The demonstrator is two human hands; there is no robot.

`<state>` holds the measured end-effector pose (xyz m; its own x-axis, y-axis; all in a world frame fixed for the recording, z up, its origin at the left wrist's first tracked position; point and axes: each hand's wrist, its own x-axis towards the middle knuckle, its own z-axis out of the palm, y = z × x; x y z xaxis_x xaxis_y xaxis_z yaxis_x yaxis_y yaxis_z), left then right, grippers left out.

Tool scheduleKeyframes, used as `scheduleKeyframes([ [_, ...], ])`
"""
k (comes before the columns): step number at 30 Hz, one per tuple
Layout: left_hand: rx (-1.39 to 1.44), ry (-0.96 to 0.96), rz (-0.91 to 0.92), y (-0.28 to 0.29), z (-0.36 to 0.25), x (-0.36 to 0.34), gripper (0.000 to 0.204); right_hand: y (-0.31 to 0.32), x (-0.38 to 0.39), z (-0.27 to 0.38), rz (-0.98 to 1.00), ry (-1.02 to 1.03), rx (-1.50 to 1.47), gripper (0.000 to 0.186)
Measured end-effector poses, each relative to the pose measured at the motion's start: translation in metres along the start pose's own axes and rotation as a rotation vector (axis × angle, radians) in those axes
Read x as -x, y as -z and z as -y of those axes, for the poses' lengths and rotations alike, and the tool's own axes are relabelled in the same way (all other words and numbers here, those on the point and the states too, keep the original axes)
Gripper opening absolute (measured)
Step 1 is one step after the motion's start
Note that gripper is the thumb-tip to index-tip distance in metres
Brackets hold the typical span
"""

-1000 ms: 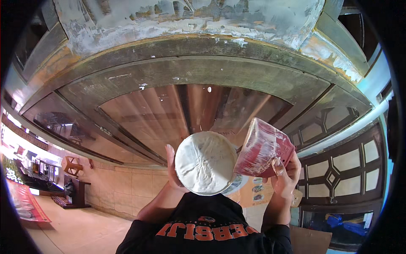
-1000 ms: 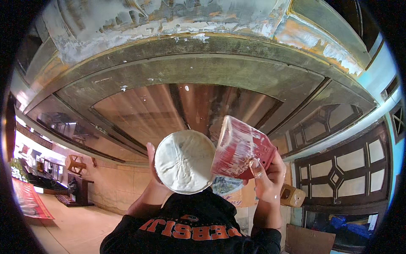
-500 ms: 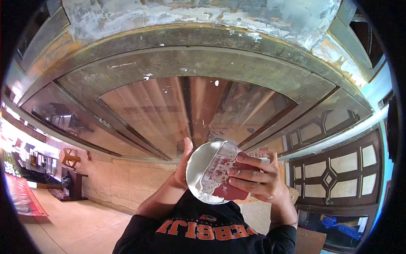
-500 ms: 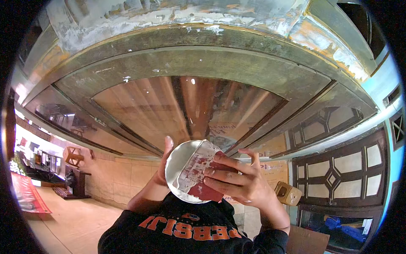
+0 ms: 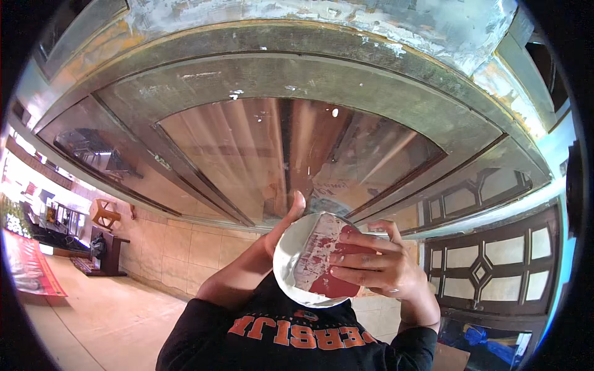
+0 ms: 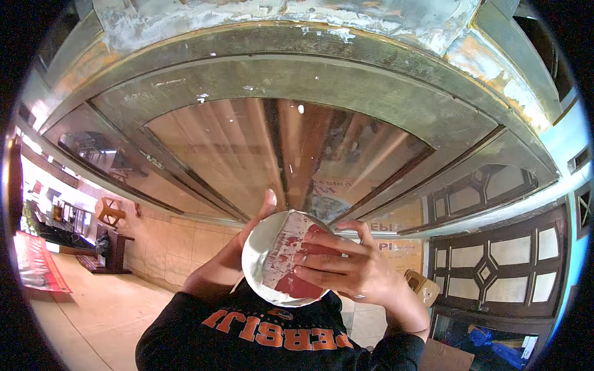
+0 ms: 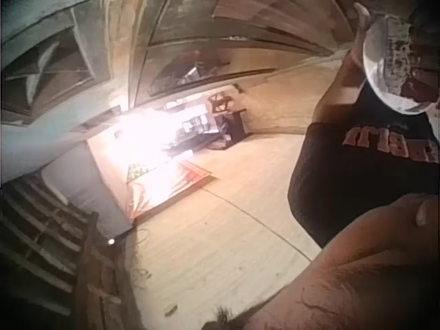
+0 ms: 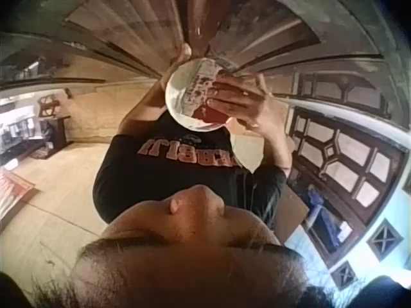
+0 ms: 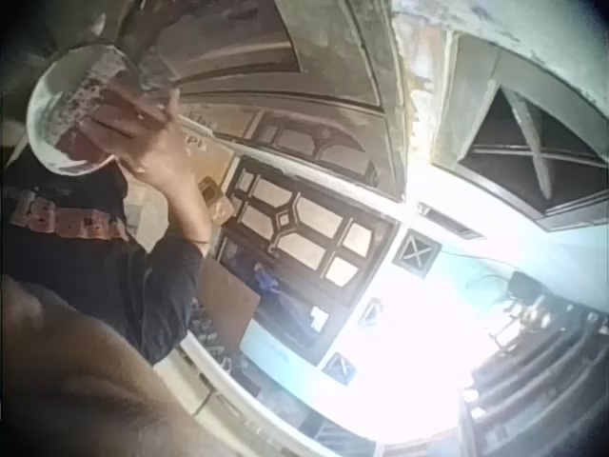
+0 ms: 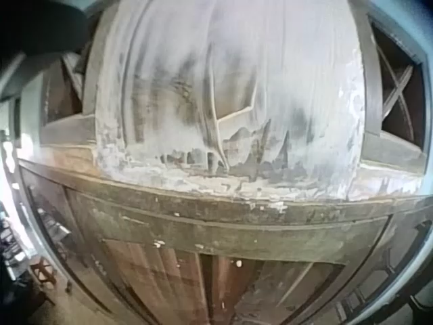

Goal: Applying wall putty to a wall surface using a scraper tool.

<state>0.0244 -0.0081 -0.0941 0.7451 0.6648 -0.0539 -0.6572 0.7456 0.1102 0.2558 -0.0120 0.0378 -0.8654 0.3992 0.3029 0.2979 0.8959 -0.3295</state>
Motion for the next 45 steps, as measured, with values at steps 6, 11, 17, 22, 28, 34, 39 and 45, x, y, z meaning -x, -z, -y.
scheduleKeyframes([
  [6,-0.162,0.013,-0.076,0.0,-0.004,-0.006,0.096,0.003,0.002,-0.002,0.023,0.02,-0.123,0.041],
  [11,0.043,0.163,0.216,0.029,-0.007,-0.011,0.087,-0.006,-0.002,-0.005,0.129,0.042,-0.156,0.042],
  [17,-0.019,0.105,0.113,0.031,-0.004,-0.01,0.086,-0.009,0.004,-0.005,0.095,0.026,-0.164,0.041],
  [22,-0.207,0.01,0.013,0.016,-0.013,-0.01,0.089,-0.001,0.011,-0.004,0.061,0.036,-0.161,0.043],
  [28,-0.381,-0.082,-0.087,0.008,-0.014,-0.011,0.092,0.005,0.015,-0.006,0.08,0.015,-0.115,0.044],
  [34,-0.178,-0.102,0.068,0.021,-0.019,-0.016,0.076,0.005,0.017,-0.012,-0.004,0.006,-0.176,0.042],
  [39,-0.319,-0.099,-0.133,0.007,-0.018,-0.016,0.103,0.012,0.013,-0.017,-0.108,0.073,-0.165,0.038],
  [45,0.137,-0.017,0.349,0.027,-0.023,-0.023,0.104,-0.028,0.032,-0.045,-0.733,-0.259,-0.604,0.014],
])
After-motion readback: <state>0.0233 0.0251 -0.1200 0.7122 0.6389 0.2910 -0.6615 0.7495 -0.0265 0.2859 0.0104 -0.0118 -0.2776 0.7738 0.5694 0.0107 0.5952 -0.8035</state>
